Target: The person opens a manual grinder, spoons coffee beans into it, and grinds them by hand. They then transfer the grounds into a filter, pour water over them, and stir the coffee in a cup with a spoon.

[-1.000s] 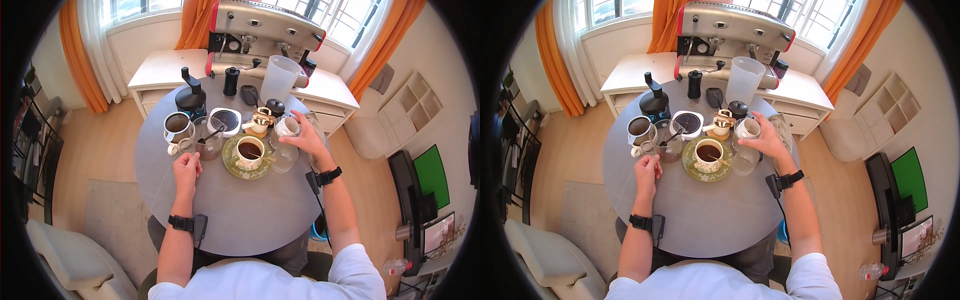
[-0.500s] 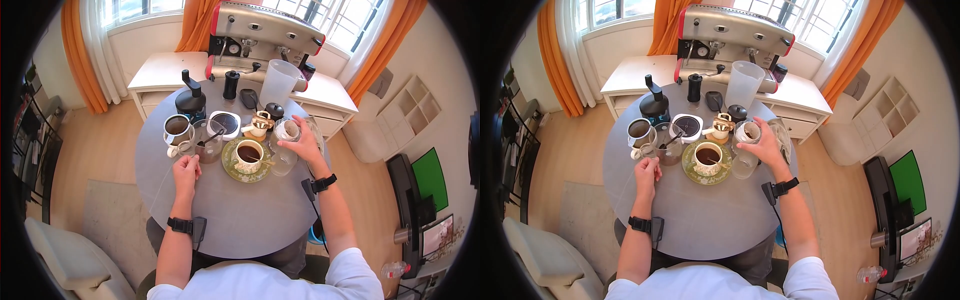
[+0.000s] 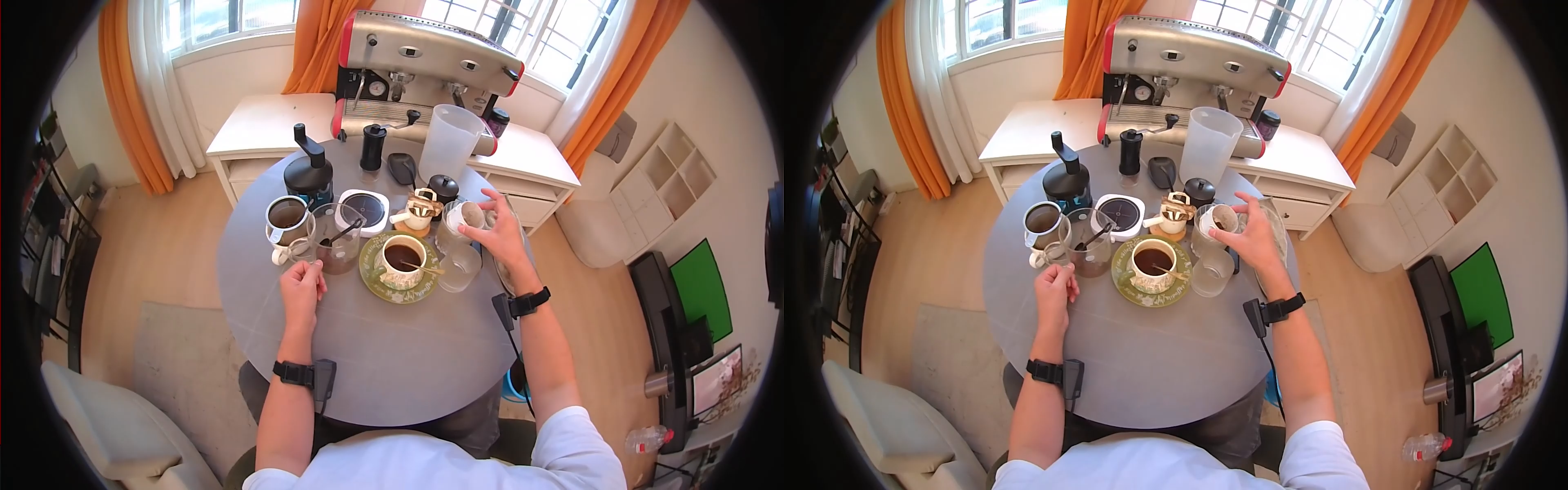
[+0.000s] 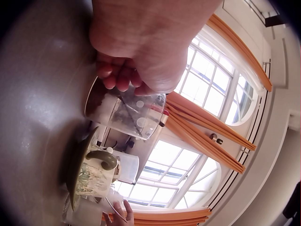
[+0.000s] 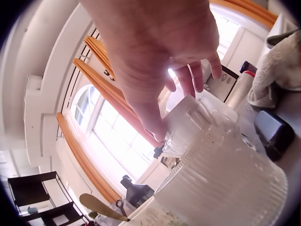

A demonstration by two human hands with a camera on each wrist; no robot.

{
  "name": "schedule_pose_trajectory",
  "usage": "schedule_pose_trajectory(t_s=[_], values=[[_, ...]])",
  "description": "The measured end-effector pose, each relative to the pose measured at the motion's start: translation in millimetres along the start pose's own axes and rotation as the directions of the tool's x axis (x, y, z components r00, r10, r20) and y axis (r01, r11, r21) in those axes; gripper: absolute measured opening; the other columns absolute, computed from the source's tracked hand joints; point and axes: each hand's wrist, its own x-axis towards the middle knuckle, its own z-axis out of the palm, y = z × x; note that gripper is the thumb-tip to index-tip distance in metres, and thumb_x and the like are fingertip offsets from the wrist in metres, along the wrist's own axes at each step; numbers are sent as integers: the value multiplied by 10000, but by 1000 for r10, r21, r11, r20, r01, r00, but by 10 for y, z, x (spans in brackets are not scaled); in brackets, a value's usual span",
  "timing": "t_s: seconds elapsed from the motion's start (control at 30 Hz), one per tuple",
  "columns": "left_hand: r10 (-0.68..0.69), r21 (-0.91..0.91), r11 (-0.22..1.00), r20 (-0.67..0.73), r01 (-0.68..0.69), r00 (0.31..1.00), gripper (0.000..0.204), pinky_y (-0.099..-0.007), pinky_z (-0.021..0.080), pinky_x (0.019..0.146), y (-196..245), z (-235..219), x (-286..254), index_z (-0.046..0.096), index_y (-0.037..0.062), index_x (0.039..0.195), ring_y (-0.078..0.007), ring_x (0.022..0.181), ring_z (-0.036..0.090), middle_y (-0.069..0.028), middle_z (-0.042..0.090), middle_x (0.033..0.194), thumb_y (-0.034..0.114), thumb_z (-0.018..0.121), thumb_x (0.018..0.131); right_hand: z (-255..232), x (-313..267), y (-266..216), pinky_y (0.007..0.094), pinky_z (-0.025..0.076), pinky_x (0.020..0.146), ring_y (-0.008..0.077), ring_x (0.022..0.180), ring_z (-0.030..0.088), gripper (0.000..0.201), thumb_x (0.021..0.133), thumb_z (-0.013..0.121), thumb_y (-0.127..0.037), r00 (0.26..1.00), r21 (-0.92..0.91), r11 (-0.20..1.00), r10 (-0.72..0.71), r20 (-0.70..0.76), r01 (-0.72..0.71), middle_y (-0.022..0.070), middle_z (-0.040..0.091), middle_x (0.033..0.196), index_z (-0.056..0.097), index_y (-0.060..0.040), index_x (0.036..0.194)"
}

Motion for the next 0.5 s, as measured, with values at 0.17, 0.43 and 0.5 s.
schedule_pose_trajectory(t_s=[0.17, 0.43, 0.5], values=[[-3, 18, 1000, 7, 3, 1000, 322, -236, 362, 463, 21, 11, -13, 562, 108, 721, -87, 509, 536, -5, 588, 632, 161, 702, 1006, -32, 14, -147, 438, 508, 1053, 314, 1198, 669, 958, 738, 948, -311, 998, 115, 992, -38, -55, 44, 170, 707, 1273, 474, -38, 1524], [-11, 6, 1000, -18, 11, 1000, 362, -241, 339, 467, 36, 30, -21, 545, 96, 700, -77, 501, 494, -7, 576, 619, 153, 692, 1026, 16, 9, -74, 466, 465, 1106, 356, 1276, 611, 964, 731, 936, -340, 1000, 6, 1000, -24, -3, 24, 163, 715, 1279, 480, -49, 1530], [-5, 12, 1000, -5, 5, 1000, 343, -240, 355, 466, 11, 8, -8, 553, 101, 713, -84, 509, 523, -7, 582, 630, 160, 699, 1017, 31, 14, -33, 465, 473, 1099, 358, 1266, 619, 960, 733, 936, -333, 999, -27, 999, -37, 0, 37, 167, 715, 1279, 482, -47, 1529]])
